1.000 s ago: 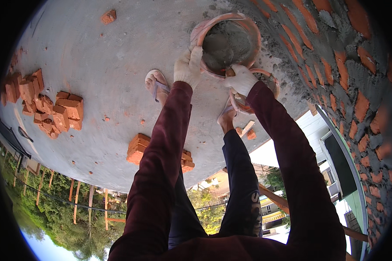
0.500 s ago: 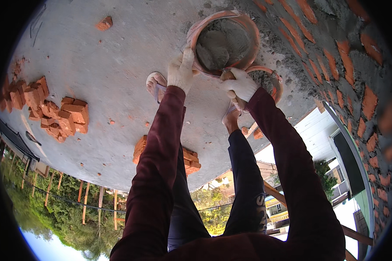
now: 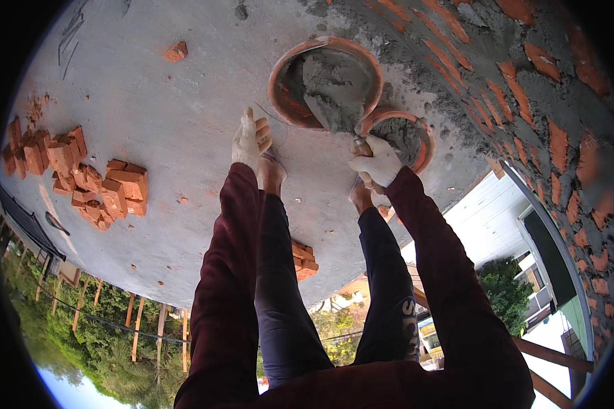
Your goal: The person scoops mortar from a bucket with a trowel, spreads it on a brick wall, places bricks, and taps them into alignment. The person repeats this cycle, occasionally adjusting bricks and smoothing mortar joints.
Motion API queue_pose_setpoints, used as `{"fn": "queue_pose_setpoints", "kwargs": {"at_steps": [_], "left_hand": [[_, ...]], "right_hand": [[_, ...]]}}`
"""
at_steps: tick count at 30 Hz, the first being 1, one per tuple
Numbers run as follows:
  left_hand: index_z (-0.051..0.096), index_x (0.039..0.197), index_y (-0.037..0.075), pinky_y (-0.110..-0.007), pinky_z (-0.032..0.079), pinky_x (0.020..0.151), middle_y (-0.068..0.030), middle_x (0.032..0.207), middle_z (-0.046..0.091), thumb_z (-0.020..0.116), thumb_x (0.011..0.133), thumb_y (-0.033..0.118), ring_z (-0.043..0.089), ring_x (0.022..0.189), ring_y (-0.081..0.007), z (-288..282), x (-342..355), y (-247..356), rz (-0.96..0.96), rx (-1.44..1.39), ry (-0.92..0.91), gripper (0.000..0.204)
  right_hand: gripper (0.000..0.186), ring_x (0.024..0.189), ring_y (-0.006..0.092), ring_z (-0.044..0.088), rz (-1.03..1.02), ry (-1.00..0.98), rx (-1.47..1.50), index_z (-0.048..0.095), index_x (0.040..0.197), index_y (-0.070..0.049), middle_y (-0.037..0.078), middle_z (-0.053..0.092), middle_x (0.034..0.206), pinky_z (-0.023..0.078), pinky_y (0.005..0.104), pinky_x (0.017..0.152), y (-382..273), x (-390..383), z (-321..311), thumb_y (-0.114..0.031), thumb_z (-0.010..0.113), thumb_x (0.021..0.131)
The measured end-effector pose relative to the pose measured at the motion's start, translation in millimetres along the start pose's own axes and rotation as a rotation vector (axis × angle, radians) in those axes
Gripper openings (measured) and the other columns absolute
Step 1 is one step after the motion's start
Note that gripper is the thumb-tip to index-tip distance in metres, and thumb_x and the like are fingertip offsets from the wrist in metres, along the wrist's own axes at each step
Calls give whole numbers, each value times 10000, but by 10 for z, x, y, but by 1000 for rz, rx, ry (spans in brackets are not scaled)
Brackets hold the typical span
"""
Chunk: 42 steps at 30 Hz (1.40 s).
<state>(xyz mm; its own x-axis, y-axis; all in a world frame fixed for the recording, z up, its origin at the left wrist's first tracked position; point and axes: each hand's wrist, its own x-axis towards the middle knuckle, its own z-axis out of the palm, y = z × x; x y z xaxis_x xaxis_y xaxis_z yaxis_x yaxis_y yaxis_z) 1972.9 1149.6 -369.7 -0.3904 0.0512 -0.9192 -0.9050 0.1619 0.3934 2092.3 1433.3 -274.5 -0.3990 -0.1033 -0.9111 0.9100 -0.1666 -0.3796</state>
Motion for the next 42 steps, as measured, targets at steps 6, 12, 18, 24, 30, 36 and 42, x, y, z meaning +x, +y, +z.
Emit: {"fn": "queue_pose_setpoints", "kwargs": {"at_steps": [6,12,18,24,30,36,42], "left_hand": [[462,1542,90,-437,482,1026,-178,1438,582,535,935,759,581,1292,-308,-1153,-997,-201,-76,250,74,906],[551,1457,-16,-352,397,1152,-157,1430,627,607,1039,419,560,1348,-227,-1927,-2146,61,29,643,-53,606],[707,1213,78,-306,469,643,14,880,625,658,991,410,566,702,-130,-2047,-2489,888,223,499,-14,402],[635,1335,145,-369,474,695,29,1028,618,631,994,423,581,855,-145,-1573,-2954,1674,336,371,-101,440],[500,1532,170,-425,519,816,-49,1299,637,602,1007,475,628,1019,-224,-1435,-3348,1294,189,363,-86,615],[463,1539,149,-504,525,887,-127,1416,598,565,1033,467,627,1121,-291,-1649,-3648,1205,139,314,-4,606],[543,1391,136,-472,512,849,-85,1286,617,568,1008,491,611,1061,-255,-1859,-3415,1741,50,498,13,524]], "right_hand": [[190,457,109,512,-388,23,-212,507,930,-48,3,477,704,434,298,436,-585,-1172,185,-42,679,848],[173,524,108,542,-162,-113,-49,569,958,4,17,541,711,460,279,500,-1735,-3824,503,-28,683,833],[260,481,121,559,-444,-63,-215,589,1013,44,38,591,708,438,276,458,-2409,-6160,582,-76,695,809],[318,404,133,554,-496,74,-143,596,1056,58,55,582,645,463,287,347,-3023,-7551,-98,-99,695,799],[154,379,114,509,-622,358,-172,535,952,28,48,550,646,449,271,292,-3828,-8074,-661,-17,607,823],[187,585,240,659,-658,1107,-1038,552,1033,-22,105,633,727,520,374,471,-3909,-7849,-815,-41,606,855],[215,755,366,709,-670,1637,-1546,532,1105,-34,168,687,931,567,450,628,-3586,-7361,-776,-90,617,916]]}}
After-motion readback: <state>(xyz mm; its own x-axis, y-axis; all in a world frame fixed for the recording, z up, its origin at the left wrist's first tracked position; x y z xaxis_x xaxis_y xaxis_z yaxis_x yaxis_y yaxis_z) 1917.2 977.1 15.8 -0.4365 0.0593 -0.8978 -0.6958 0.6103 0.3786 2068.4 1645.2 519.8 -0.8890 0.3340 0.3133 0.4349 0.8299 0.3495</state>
